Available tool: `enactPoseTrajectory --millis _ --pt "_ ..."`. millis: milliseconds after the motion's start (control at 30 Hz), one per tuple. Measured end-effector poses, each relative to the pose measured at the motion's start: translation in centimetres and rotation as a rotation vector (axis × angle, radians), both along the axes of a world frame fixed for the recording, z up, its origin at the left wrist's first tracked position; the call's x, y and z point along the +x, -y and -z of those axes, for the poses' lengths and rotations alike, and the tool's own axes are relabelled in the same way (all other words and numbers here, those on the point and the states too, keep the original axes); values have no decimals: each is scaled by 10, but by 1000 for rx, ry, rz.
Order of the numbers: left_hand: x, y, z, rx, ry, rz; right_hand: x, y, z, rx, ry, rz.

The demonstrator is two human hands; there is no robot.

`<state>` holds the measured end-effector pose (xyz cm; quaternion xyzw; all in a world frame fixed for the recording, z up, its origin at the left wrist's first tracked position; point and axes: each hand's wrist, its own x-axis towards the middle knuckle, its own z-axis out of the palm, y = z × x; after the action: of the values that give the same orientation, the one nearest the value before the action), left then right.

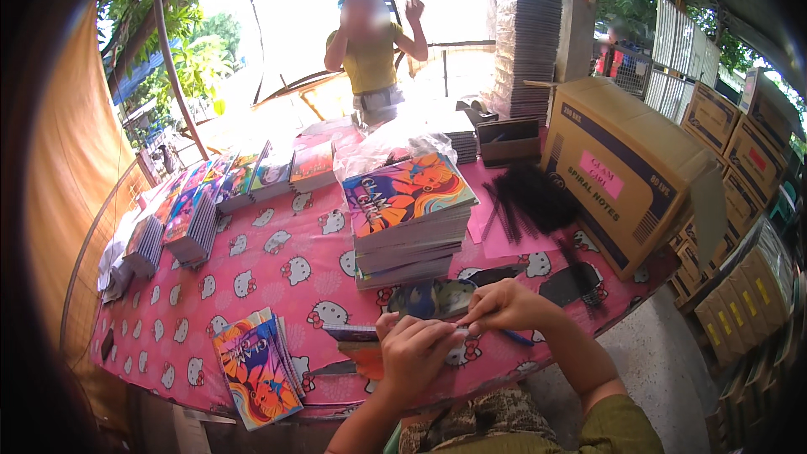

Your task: The person secures the ends of spiral bindings on notebooks using pliers, applies tape to the spines using a tape dispenser, and moves the finished items between stacks on a table.

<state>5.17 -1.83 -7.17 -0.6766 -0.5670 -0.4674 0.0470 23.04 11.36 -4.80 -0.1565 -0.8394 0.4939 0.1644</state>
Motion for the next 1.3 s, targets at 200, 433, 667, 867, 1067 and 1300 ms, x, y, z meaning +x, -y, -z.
enactPoseTrajectory --millis 200,433,667,867,1067,1300 --pt "2 -2 -1 -44 44 -10 2 19 -1 187 -55 122" --pt "-9 3 -9 -155 -73 -123 6 35 -8 265 -13 264" --pt "-12 6 -3 -144 -52 -92 2 50 -4 438 -55 355" --pt "-12 5 -1 -113 -58 -112 -3 53 -7 523 4 355" --pt "-16 17 1 -124 -89 -60 -9 3 -12 651 114 194" --pt "-8 15 -9 -24 73 -115 -47 -37 83 887 446 70"
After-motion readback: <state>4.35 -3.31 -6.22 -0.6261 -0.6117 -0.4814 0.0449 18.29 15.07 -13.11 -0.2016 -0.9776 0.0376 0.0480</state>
